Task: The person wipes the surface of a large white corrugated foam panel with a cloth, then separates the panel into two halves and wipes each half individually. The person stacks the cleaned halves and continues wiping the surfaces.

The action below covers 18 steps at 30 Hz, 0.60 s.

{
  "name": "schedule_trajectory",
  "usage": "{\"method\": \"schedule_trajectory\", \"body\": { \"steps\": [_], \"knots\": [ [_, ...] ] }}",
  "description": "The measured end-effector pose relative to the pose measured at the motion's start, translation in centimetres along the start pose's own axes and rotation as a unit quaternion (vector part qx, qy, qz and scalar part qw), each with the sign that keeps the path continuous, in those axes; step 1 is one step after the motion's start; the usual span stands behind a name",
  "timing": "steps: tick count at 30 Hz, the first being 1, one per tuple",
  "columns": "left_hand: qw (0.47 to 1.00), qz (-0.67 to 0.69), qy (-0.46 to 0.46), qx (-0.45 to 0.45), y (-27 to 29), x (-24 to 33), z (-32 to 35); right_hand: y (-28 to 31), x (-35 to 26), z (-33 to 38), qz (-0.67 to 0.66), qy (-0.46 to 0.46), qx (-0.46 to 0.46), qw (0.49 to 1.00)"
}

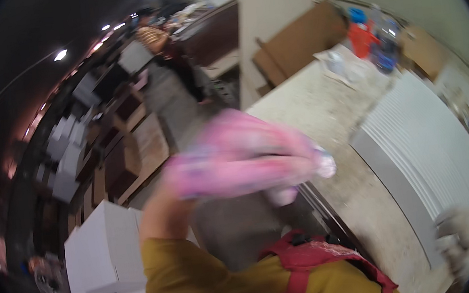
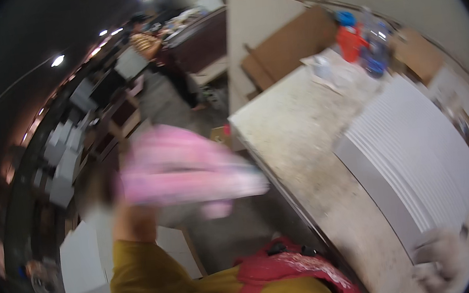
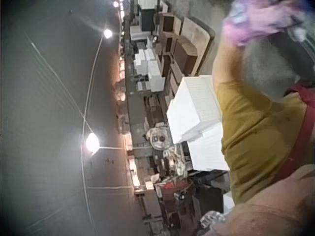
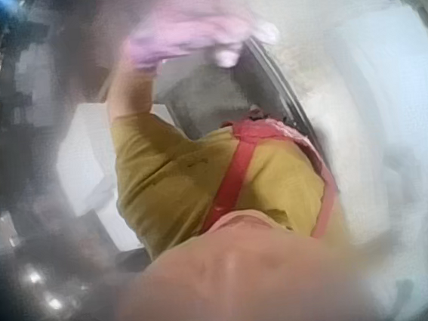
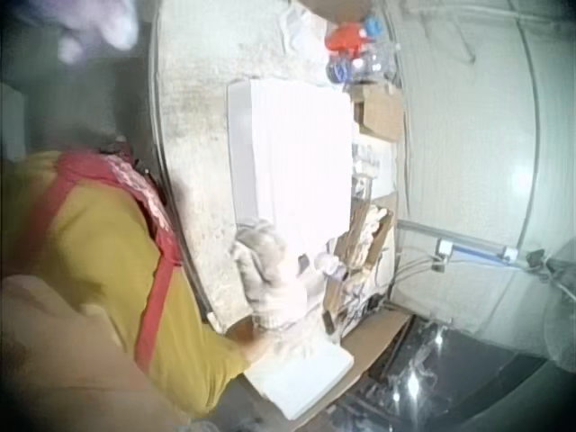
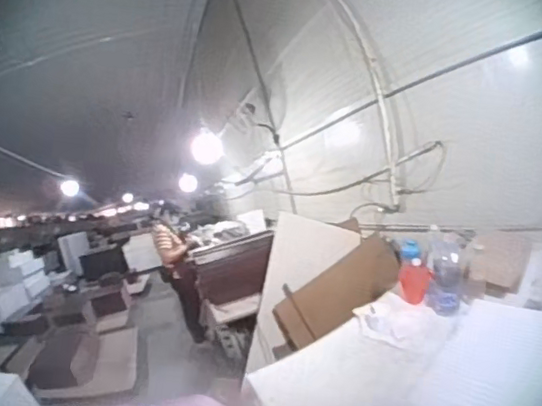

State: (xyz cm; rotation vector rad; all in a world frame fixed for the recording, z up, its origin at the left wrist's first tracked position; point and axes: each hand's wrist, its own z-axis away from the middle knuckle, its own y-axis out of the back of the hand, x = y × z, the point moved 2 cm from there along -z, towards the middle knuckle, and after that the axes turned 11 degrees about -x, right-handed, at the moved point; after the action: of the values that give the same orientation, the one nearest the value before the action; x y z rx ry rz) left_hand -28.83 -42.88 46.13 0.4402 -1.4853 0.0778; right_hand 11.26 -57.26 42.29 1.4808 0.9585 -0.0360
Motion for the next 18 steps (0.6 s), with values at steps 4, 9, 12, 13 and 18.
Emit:
{"method": "schedule_trajectory", "body": {
  "steps": [4,9,12,13,18],
  "knots": [
    [0.943,0.229,0.242,-0.019,-4.6,-20.7,-0.3,-15.8,4.8,-0.8,-0.242,-0.048,-0.159,0.956],
    [0.988,-0.065,0.139,-0.016,-9.5,-32.7,1.2,-31.4,10.8,-6.5,-0.623,-0.283,-0.182,0.706],
    [0.965,-0.015,0.236,-0.117,-7.0,-32.1,4.5,-34.0,11.9,-10.7,-0.436,-0.298,-0.289,0.799],
    [0.947,-0.004,0.286,-0.146,-6.2,-31.6,6.0,-34.3,11.8,-11.5,-0.46,-0.306,-0.317,0.771],
    [0.905,-0.082,0.394,-0.137,-7.1,-30.7,12.3,-35.6,10.3,-14.7,-0.408,-0.145,-0.38,0.817]
  ]
}}
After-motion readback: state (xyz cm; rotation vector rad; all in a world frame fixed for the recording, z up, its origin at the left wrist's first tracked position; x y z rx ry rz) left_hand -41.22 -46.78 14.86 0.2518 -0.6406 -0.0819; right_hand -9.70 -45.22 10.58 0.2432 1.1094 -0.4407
